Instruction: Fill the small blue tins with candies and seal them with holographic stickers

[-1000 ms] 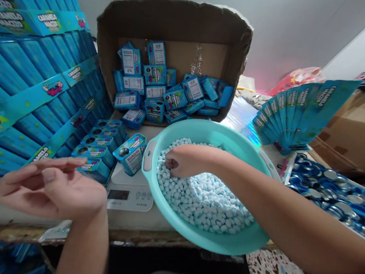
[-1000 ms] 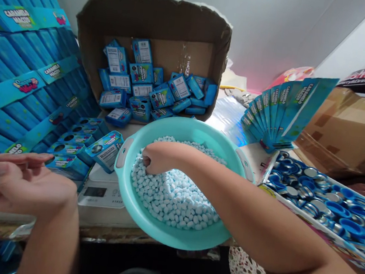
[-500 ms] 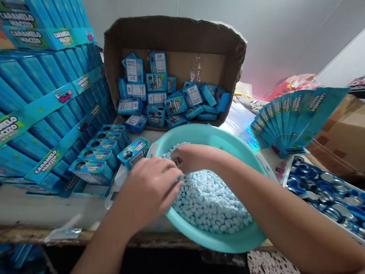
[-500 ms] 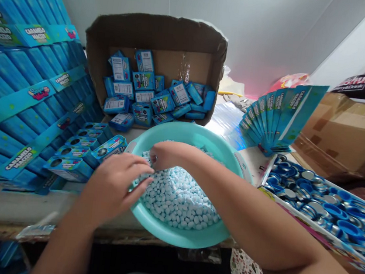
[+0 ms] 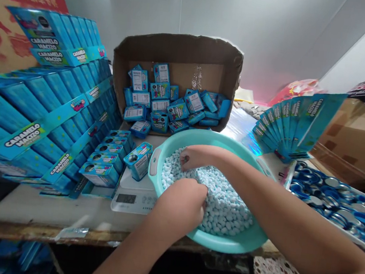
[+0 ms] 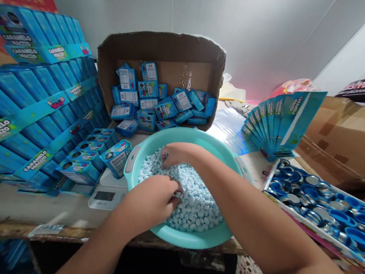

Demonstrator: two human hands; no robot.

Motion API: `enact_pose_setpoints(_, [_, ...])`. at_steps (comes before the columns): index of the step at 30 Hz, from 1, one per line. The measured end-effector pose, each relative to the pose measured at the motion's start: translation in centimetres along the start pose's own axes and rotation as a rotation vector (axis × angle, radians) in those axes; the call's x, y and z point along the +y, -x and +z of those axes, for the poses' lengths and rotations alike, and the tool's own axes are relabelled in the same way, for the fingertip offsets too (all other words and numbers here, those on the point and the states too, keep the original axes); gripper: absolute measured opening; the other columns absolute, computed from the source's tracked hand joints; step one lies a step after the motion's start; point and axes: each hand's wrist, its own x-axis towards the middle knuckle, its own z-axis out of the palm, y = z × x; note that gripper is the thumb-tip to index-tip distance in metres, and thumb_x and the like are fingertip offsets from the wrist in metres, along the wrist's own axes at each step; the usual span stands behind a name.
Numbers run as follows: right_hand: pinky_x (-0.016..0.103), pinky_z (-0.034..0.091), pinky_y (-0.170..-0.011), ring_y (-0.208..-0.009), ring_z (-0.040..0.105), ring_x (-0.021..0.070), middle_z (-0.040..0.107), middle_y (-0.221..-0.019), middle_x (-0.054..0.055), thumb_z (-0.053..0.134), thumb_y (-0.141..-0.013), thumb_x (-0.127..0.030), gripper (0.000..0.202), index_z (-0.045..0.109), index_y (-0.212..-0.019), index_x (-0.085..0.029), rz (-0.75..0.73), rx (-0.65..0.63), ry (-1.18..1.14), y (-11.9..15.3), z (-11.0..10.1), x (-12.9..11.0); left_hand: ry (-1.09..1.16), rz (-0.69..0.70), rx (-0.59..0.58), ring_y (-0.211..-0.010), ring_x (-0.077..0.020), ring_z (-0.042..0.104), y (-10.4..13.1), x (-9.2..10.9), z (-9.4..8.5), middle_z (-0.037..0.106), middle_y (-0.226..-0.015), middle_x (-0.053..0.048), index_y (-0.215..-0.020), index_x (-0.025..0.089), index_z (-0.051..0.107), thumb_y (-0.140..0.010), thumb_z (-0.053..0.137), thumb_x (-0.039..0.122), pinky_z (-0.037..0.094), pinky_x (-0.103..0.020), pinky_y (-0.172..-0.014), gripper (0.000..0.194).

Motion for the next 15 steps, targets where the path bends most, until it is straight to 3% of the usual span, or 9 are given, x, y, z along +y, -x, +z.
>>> enact_pose_setpoints(8, [0.038,0.057,-0.081,-0.091,0.066,0.0196,0.067,-0.107,0.006,0.061,-0.098,-0.038,0.027,0.066,-0.111,-0.015,-0.009,-0.007,-0.011,0.1,-0.1,0.0,0.218,0.137,0.204,-0.086,-0.0214,0.066,0.8,-0.5,0.3,0.072,-0.088,-0.004,-0.091,0.023,0.074,-0.092,0.058,0.025,0.048,-0.033,-0.075,0.016])
enact_pose_setpoints(15, [0.040,0.057,-0.085,-0.097,0.066,0.0215,0.067,-0.112,0.007,0.063,-0.097,-0.037,0.028,0.066,-0.113,-0.015,-0.011,-0.027,-0.016,0.1,-0.4,-0.3,0.261,0.120,0.355,-0.093,-0.0198,0.068,1.3,-4.5,-2.1,0.076,-0.100,-0.004,-0.104,0.022,0.075,-0.093,0.061,0.023,0.049,-0.032,-0.083,0.018])
